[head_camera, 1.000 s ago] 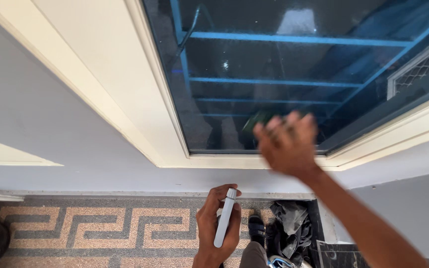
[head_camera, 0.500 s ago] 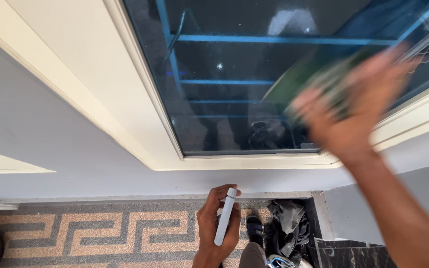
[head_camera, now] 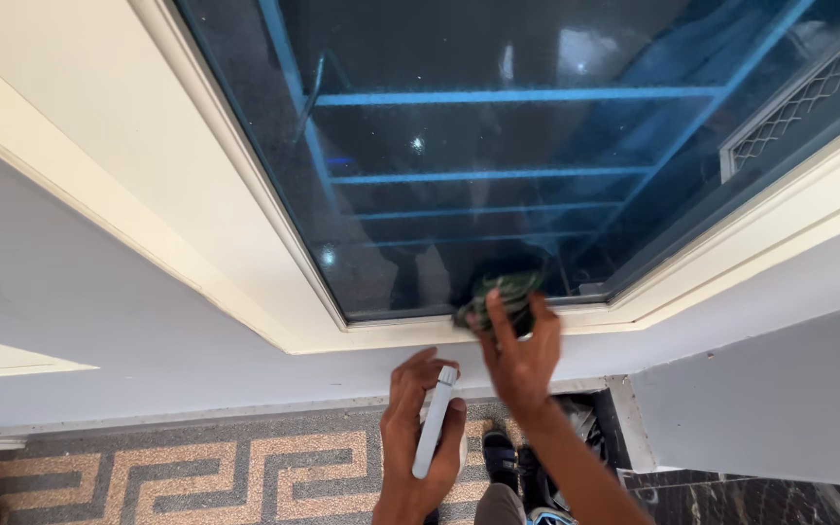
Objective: The person wipes the glass pane and the frame of a window using a cloth and a spray bottle.
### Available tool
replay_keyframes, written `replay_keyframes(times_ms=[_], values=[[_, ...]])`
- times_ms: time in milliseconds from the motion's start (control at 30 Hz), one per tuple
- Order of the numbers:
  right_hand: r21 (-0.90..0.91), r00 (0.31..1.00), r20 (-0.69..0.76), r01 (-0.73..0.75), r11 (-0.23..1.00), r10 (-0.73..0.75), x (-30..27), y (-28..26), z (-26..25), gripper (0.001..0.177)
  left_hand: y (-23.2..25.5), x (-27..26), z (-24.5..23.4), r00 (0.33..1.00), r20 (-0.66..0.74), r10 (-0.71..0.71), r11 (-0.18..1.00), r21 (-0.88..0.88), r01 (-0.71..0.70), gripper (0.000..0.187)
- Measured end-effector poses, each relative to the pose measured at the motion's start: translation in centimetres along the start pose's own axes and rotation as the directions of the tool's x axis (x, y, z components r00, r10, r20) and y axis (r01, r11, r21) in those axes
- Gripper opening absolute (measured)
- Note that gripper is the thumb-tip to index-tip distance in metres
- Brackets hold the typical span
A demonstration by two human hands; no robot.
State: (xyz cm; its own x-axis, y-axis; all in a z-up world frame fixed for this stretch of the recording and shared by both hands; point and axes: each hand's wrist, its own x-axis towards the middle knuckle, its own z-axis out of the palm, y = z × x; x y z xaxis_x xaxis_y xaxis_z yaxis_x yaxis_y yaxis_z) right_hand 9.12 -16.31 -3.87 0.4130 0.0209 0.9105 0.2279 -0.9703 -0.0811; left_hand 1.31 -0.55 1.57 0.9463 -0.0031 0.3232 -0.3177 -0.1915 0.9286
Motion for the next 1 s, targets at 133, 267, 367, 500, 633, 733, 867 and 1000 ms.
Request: replay_keyframes(times_ms=[133,267,367,500,633,733,867,1000], values=[[0.25,0.933,0.229,-0.333,0.909,0.278,-4.3,-0.9,0.5,0.053,-1.0,0.3,0.3,0.992,0.101,0.07,0.994,0.071,-0.078,0.026],[0.201,0.621,0.598,-0.728,0.655,0.507,-5.5,-0.7,-0.3,0.052,-2.4,1.1,1.2,0.965,0.254,0.06,0.996,0.047,-0.074,0.026],[0.566,0.517,0.745,-0.825,0.011,0.422,-5.3,0.4,-1.3,0.074,-3.5,1.9,1.9,0.909,0.338,0.244,0.951,0.101,-0.293,0.039],[0.544,0.497,0.83,-0.822,-0.169,0.254,-5.4,1.3,-3.2,0.102,-4.6,2.6,3.9,0.893,0.296,0.34,0.888,0.212,-0.409,0.037],[0.566,0.56,0.789,-0.822,0.055,0.252,-6.7,-0.5,-5.3,0.11,-4.6,2.9,5.1,0.928,0.202,0.314,0.893,0.269,-0.361,0.052],[0.561,0.53,0.814,-0.824,-0.083,0.238,-7.2,-2.1,-6.9,0.111,-4.3,3.1,5.4,0.92,0.199,0.338,0.88,0.279,-0.384,0.055],[0.627,0.596,0.779,-0.752,-0.204,0.195,-7.3,-2.7,-7.2,0.11,-4.1,3.6,5.4,0.92,0.249,0.303,0.867,0.329,-0.375,0.051],[0.574,0.546,0.798,-0.817,-0.048,0.255,-6.6,-4.0,-6.2,0.113,-4.0,4.8,4.0,0.868,0.404,0.29,0.846,0.316,-0.429,0.049]])
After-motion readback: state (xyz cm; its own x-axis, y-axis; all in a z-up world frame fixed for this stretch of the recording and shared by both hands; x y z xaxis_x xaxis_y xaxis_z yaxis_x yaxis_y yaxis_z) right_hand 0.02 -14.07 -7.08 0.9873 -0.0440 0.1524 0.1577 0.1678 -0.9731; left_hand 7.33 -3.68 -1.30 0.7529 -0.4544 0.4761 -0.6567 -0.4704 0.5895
